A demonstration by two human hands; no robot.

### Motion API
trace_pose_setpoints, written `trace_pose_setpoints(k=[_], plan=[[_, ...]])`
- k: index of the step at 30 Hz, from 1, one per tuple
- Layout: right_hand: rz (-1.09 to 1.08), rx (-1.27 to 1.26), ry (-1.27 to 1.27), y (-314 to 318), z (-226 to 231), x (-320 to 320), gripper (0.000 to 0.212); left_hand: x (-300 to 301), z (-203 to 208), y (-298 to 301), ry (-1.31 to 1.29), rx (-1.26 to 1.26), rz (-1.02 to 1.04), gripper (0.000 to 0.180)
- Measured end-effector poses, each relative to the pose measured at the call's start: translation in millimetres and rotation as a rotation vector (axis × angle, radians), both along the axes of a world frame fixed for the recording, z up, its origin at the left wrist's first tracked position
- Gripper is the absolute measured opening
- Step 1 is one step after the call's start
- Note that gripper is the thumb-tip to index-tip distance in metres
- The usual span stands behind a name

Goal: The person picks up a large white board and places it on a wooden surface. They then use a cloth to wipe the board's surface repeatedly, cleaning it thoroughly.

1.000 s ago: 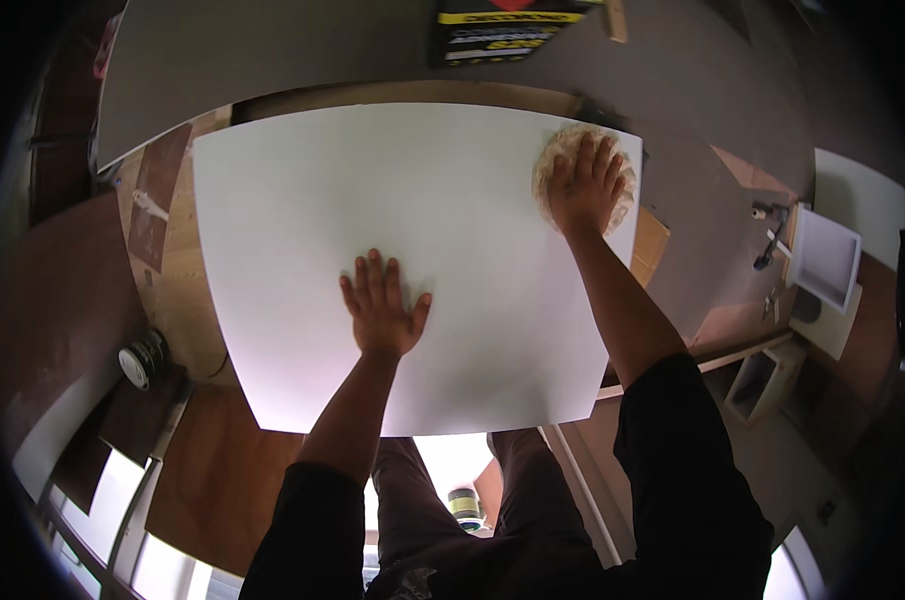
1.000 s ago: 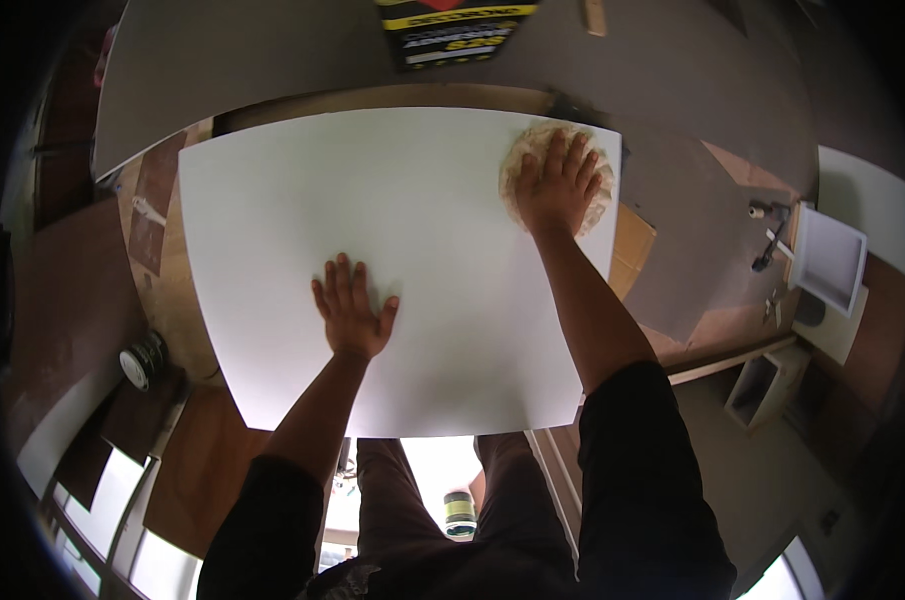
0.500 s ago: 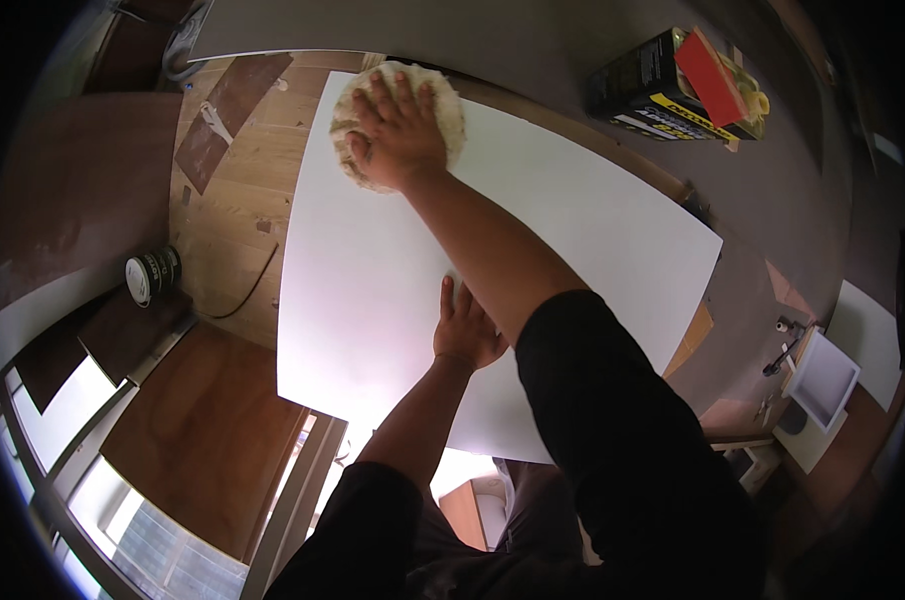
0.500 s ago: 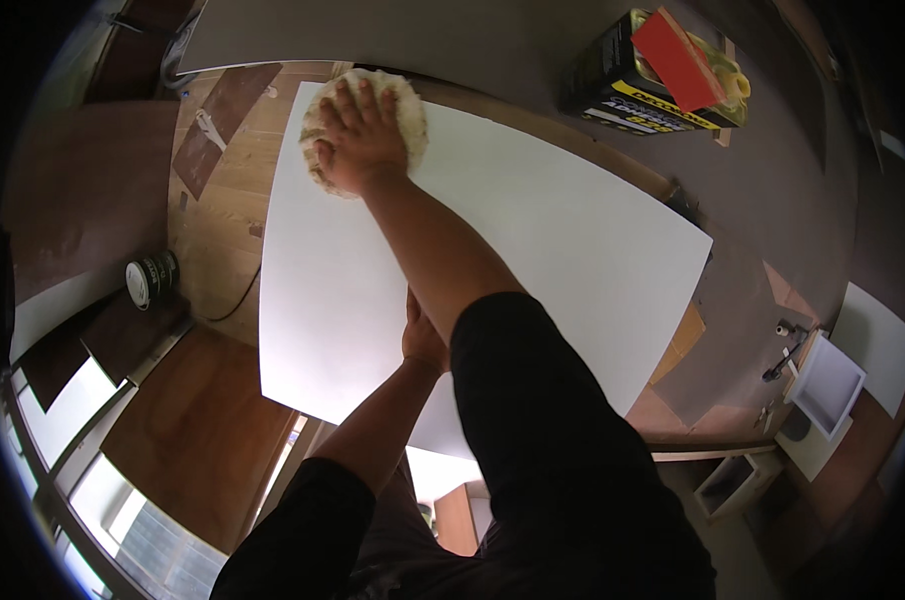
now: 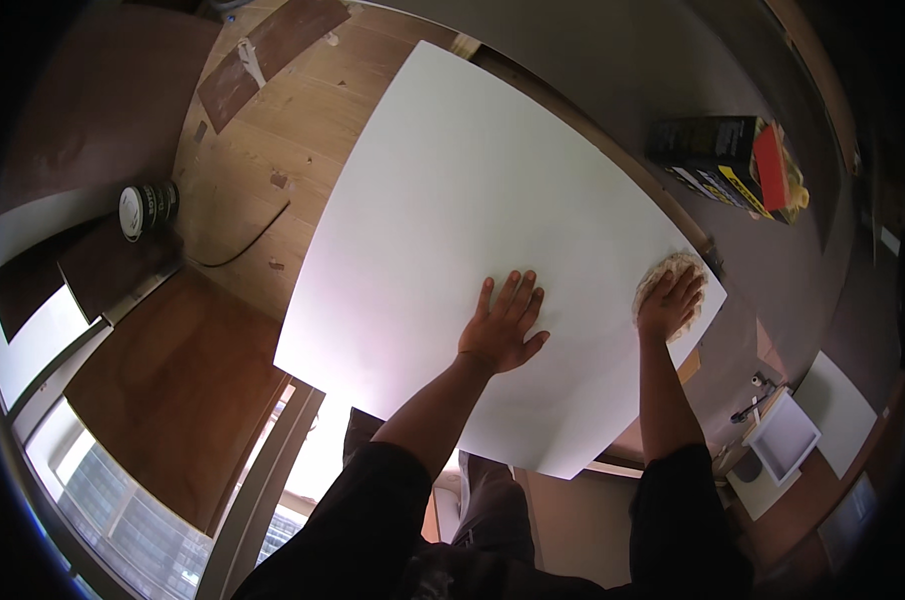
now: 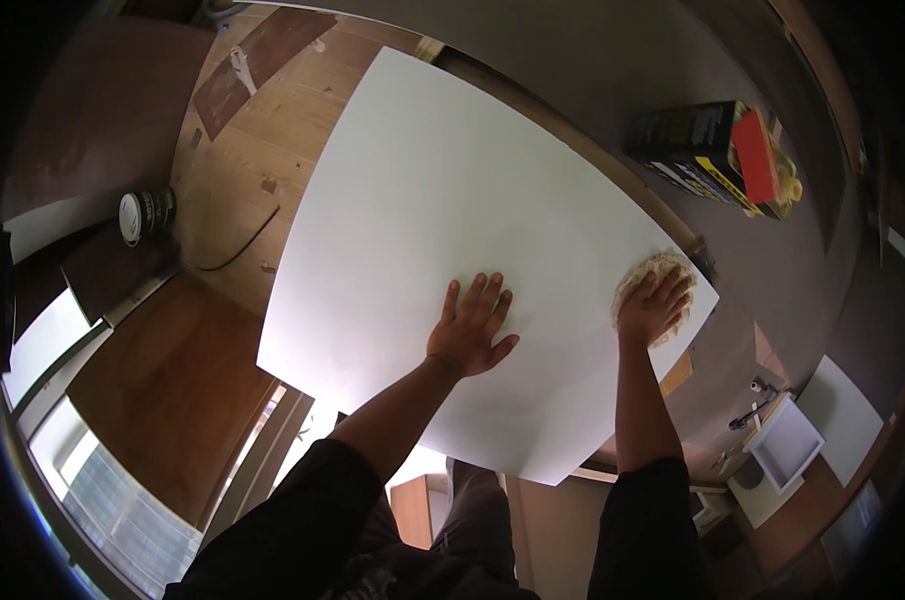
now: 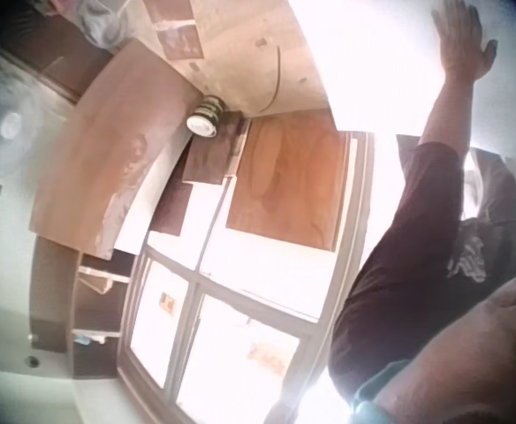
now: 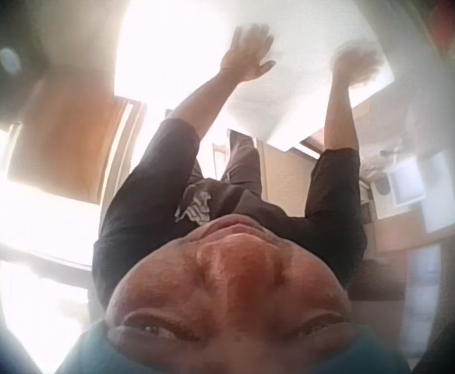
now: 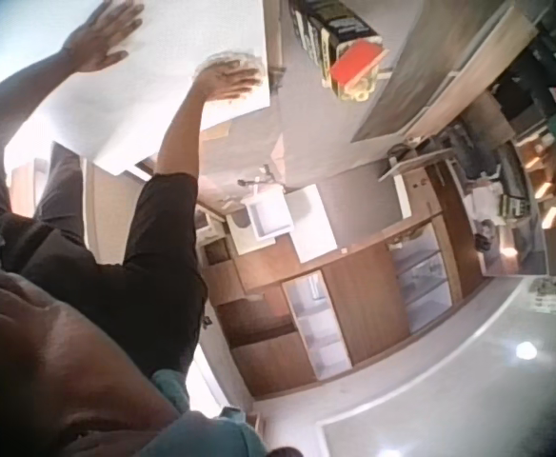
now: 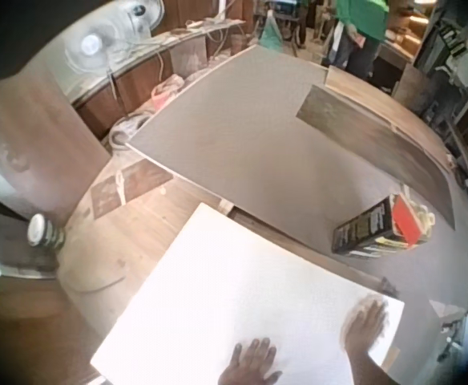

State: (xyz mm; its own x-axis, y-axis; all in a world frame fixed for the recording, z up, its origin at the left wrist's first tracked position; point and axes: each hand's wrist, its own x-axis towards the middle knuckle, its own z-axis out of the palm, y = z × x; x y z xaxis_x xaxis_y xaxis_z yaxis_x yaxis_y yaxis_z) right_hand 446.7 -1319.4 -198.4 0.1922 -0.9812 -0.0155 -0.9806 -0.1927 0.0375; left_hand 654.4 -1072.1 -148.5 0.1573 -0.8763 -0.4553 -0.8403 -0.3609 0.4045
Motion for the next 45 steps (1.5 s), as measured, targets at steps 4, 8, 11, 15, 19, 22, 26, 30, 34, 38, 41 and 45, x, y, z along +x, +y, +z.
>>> trace_pose_setpoints(k=[4,8,11,15,19,22,26,30,34,38,41,45], plan=[[0.449,-0.113,-0.155,30.5,-11.0,134.1,0.068,0.6,-8.9,10.9,-0.03,-0.117,0.043,0.072],[0.654,-0.055,-0.198,59.7,7.3,302.9,0.065,2.4,-6.6,9.3,0.042,-0.152,0.081,0.069],[0.688,-0.001,-0.256,77.5,11.6,377.3,0.066,7.1,-4.2,7.4,0.119,-0.11,0.044,0.068],[0.72,0.03,-0.254,111.3,14.5,422.5,0.066,20.2,14.0,3.2,0.237,0.143,-0.064,0.069],[0.849,0.08,-0.273,115.6,18.0,415.1,0.066,21.8,11.1,3.9,0.401,0.18,0.07,0.07],[0.87,0.087,-0.258,92.7,18.9,376.8,0.066,12.2,8.1,3.9,0.108,-0.014,0.01,0.07],[0.669,0.035,-0.204,45.4,12.7,283.3,0.067,-2.2,-12.4,8.7,-0.063,-0.113,0.062,0.07],[0.39,0.013,-0.068,2.8,4.0,136.2,0.068,-9.3,-17.9,8.8,-0.201,-0.144,0.055,0.068],[0.117,0.009,-0.026,30.7,2.2,-32.5,0.068,-17.7,-17.3,2.5,-0.293,-0.156,0.026,0.068],[0.001,0.066,-0.04,144.6,6.4,-124.0,0.07,-20.6,-22.6,6.2,-0.353,-0.158,0.01,0.07],[-0.076,0.124,-0.099,229.2,17.5,-146.7,0.07,-16.1,-25.7,7.8,-0.413,-0.173,0.001,0.07],[-0.197,0.186,-0.113,311.1,28.8,-169.5,0.07,-18.4,-26.6,9.9,-0.41,-0.25,0.01,0.068]])
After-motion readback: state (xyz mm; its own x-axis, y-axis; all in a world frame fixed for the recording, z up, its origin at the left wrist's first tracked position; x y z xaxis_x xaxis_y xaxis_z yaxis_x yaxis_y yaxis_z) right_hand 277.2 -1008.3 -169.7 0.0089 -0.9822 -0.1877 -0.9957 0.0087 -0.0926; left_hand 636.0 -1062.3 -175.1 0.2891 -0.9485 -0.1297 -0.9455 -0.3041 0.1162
